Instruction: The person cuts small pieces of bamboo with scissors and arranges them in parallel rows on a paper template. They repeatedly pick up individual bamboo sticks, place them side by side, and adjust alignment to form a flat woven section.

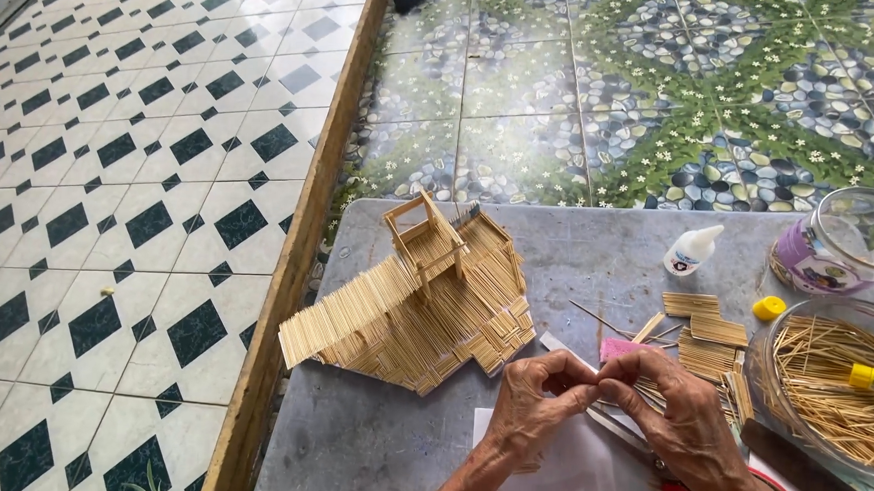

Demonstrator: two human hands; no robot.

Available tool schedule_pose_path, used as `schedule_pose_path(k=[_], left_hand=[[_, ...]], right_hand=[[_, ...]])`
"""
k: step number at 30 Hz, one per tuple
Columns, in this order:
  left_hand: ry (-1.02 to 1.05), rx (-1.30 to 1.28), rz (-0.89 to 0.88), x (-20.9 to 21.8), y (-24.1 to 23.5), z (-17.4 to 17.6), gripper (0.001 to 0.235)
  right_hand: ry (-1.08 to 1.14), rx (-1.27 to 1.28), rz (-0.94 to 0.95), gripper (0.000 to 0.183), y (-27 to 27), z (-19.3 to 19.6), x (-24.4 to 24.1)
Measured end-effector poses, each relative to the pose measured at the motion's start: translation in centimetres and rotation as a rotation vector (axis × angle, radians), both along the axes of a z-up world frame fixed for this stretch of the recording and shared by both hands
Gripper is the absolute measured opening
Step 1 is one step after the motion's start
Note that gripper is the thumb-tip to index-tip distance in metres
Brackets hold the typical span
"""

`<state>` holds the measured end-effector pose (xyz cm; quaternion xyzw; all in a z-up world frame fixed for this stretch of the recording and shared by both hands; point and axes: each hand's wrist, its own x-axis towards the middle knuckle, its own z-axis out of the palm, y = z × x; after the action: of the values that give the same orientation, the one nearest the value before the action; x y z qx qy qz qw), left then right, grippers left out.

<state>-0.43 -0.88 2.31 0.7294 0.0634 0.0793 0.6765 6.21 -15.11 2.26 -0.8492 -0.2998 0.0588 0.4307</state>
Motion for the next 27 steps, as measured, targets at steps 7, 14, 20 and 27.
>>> schedule_pose_path(k=[7, 14, 20, 27], left_hand=[[0.094, -0.164, 0.027, 0.2, 0.3, -0.1, 0.004], [0.01, -0.22, 0.02, 0.2, 0.2, -1.7, 0.005], [0.016, -0.19, 0.033, 0.3, 0.5, -1.8, 0.006], [-0.003, -0.168, 0.045, 0.4, 0.3, -1.8, 0.004]], right_hand=[[-0.079, -0.222, -0.025, 0.017, -2.5, 3.1, 1.5], [-0.071, -0.314, -0.134, 0.015, -6.0, 4.9, -0.5], [-0.027, -0.562, -0.1, 0.012, -8.7, 3.2, -3.0], [-0.112, -0.613, 0.003, 0.043, -9.9, 0.7, -5.7]])
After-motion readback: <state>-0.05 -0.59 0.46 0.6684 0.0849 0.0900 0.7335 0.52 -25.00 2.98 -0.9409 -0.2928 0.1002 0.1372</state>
